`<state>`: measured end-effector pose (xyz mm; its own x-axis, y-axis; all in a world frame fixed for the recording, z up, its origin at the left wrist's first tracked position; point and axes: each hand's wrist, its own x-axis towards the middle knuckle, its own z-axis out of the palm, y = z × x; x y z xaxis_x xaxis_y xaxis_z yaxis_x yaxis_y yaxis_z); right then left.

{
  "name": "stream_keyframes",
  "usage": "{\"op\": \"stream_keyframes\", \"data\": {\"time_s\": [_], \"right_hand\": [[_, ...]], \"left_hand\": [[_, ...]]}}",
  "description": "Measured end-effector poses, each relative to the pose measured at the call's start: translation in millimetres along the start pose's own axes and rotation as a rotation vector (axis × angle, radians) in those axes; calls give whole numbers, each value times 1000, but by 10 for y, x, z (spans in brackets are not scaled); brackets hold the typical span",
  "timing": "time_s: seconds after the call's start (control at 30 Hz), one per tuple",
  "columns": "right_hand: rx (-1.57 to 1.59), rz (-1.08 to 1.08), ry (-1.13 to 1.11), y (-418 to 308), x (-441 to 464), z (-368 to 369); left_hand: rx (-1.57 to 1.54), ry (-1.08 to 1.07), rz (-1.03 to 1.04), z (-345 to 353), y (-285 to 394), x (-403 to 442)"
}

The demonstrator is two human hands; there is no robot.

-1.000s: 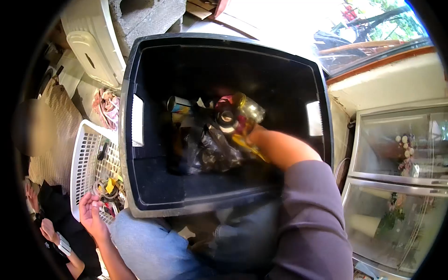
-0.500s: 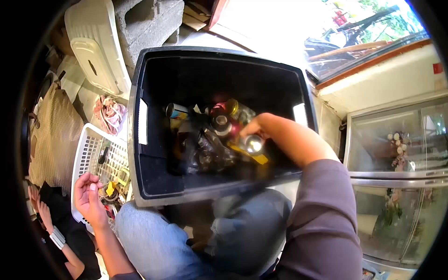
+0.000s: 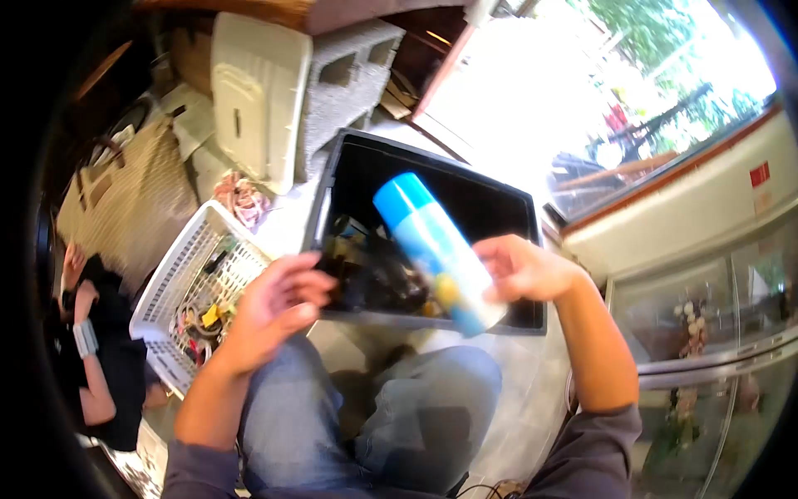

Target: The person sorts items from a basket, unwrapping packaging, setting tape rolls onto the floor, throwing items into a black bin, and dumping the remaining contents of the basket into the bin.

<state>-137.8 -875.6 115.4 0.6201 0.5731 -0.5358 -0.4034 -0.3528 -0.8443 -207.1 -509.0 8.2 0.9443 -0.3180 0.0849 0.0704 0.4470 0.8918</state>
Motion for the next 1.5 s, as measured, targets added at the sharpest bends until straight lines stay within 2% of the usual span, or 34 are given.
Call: {"op": "stream_keyframes", "data": {"time_s": [0.07,0.1,0.13,0.17,0.2,0.27,0.3,0.37,0.4,0.47,0.5,0.57,0.6,0.67,0.73,0.83,0.87,0.9,0.93,0.97,1.03,1.07,1.13,1.2,1.27,1.3,1.33,1.37,1.43,1.47,1.5], "right_hand": [[-54,-67,-1,-293,170,501],[-134,-163,-15,-366,324,753],[-413,-152,-30,-514,456,865],[-380,-208,17,-581,653,887],[-342,-261,71,-618,872,847],[-412,-292,339,-465,1569,453],[-633,-265,360,-287,1878,282],[-1072,-206,337,270,2554,8],[-1290,-173,292,581,2877,-82],[-1488,-10,160,1032,3402,-64],[-1582,68,78,1241,3649,-74],[-1666,144,1,1589,3935,-123],[-1687,151,-9,1743,4031,-173],[-1726,135,-6,1966,4154,-284],[-1743,112,18,2116,4202,-425],[-1761,49,40,2226,4180,-685],[-1760,35,33,2265,4197,-725],[-1743,6,43,2231,4179,-780],[-1713,-24,67,2155,4112,-811],[-1643,-63,121,2063,4017,-903],[-1361,-233,377,1703,3613,-1009],[-1132,-357,673,1266,3201,-571],[-1048,-199,740,855,2726,-854],[-733,-175,800,517,2096,-1041],[-303,-162,819,129,1393,-1048],[-342,-301,877,319,1180,-1487],[-391,-438,934,531,987,-1979],[-149,-437,840,389,821,-1476],[357,-407,697,2,508,-245],[481,-617,704,-166,698,290],[592,-532,617,-346,730,725]], "left_hand": [[-346,37,-87,235,86,136],[-361,103,-53,279,134,195],[-377,161,-26,276,187,246],[-369,204,29,214,402,211],[-242,358,131,153,565,135],[-31,547,380,-173,695,-154],[81,538,524,-441,688,-339],[396,657,562,-861,667,-813],[455,682,507,-1109,627,-1086],[325,764,257,-1436,549,-1664],[390,837,145,-1606,408,-1944],[926,853,-69,-1776,98,-2522],[1112,904,-98,-1767,-48,-2717],[794,1240,-193,-1782,-236,-3218],[846,1406,-313,-1973,-366,-3749],[964,1555,-261,-2258,-537,-4192],[1083,1635,-402,-2313,-539,-4394],[1117,1722,-376,-2287,-492,-4407],[1048,1849,-239,-2367,-612,-4570],[1097,1958,-339,-2454,-672,-4678],[1066,2115,-317,-2545,-766,-4981],[1035,2183,-313,-2565,-889,-5104],[914,2361,-207,-2644,-1023,-5405],[779,2416,-10,-2762,-1169,-5829],[951,2458,-182,-2734,-1199,-6111],[1120,2454,-296,-2853,-1391,-6477],[1025,2423,-372,-2844,-1414,-6558],[934,2386,-450,-2851,-1442,-6627],[1026,2347,-615,-2956,-1641,-6806],[967,2276,-573,-3022,-1763,-6996],[1093,2338,-667,-3260,-2092,-7360]]}}
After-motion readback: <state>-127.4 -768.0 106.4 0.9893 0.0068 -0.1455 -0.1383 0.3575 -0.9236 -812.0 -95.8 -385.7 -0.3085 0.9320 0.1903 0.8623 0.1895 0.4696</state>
